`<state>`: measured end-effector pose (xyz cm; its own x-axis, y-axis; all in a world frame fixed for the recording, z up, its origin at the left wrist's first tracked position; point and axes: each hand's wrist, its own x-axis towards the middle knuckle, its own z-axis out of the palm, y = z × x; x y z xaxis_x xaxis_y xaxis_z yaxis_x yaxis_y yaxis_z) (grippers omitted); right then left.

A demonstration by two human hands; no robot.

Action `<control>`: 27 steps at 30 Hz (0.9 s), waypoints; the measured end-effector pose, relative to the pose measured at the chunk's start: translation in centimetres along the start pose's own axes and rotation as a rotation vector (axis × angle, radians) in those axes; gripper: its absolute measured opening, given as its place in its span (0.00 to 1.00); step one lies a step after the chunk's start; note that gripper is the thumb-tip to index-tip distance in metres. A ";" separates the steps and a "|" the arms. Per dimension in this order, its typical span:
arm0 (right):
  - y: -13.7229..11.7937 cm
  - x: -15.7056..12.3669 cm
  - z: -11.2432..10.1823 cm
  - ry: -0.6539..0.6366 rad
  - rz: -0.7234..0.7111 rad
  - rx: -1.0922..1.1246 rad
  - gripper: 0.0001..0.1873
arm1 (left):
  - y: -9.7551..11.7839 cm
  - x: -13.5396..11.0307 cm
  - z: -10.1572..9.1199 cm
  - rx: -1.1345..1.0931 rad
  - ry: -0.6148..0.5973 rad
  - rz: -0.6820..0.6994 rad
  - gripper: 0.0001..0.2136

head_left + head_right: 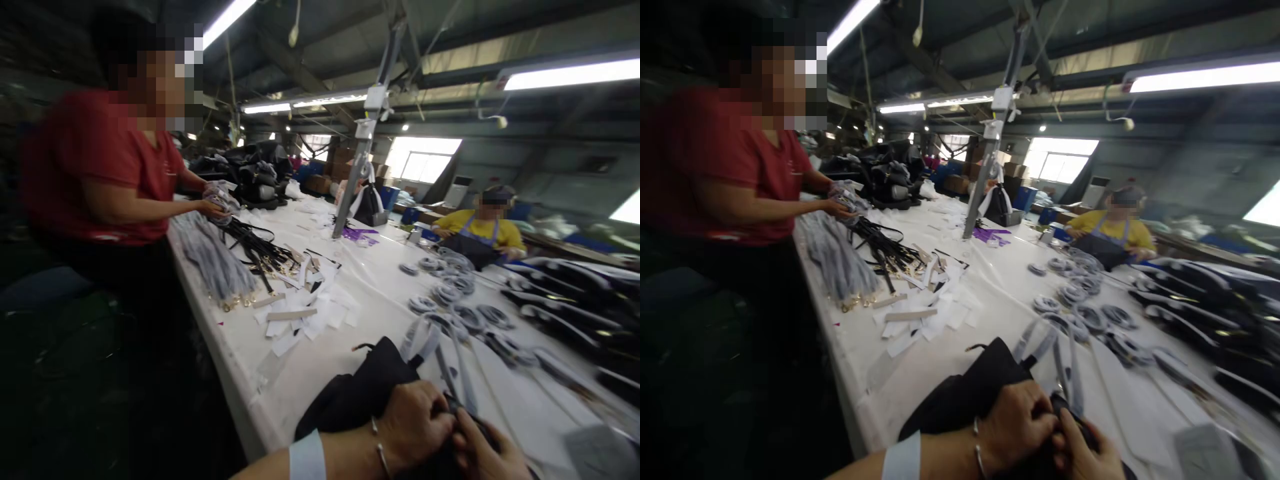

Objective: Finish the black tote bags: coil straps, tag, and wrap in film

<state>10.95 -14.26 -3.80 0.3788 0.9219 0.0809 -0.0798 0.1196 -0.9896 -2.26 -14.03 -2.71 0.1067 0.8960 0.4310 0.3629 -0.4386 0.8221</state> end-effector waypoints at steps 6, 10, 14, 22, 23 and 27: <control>-1.4 -1.8 1.0 0.105 0.129 -0.092 0.37 | 1.0 0.6 -1.9 -0.260 -0.076 -0.016 0.09; -1.8 -2.2 1.5 0.080 0.073 -0.169 0.32 | 0.3 1.1 -1.8 -0.387 -0.173 -0.123 0.15; -2.4 -2.6 1.6 -0.026 0.084 -0.110 0.28 | -0.6 1.7 -1.1 -0.602 -0.218 -0.295 0.17; -3.3 -2.5 1.1 -0.201 0.111 -0.075 0.25 | -0.8 2.4 -1.9 -0.799 -0.533 -0.495 0.21; -3.4 -2.5 1.1 -0.216 0.109 -0.073 0.25 | -0.8 2.4 -2.0 -0.804 -0.542 -0.497 0.20; -4.0 -3.3 1.4 -0.156 0.053 -0.099 0.31 | -0.5 2.5 -2.0 -0.822 -0.522 -0.493 0.19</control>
<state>8.77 -17.24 0.09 0.2282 0.9729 0.0385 -0.0015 0.0399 -0.9992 -4.06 -11.74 -1.32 0.5696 0.8193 -0.0654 -0.2349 0.2385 0.9423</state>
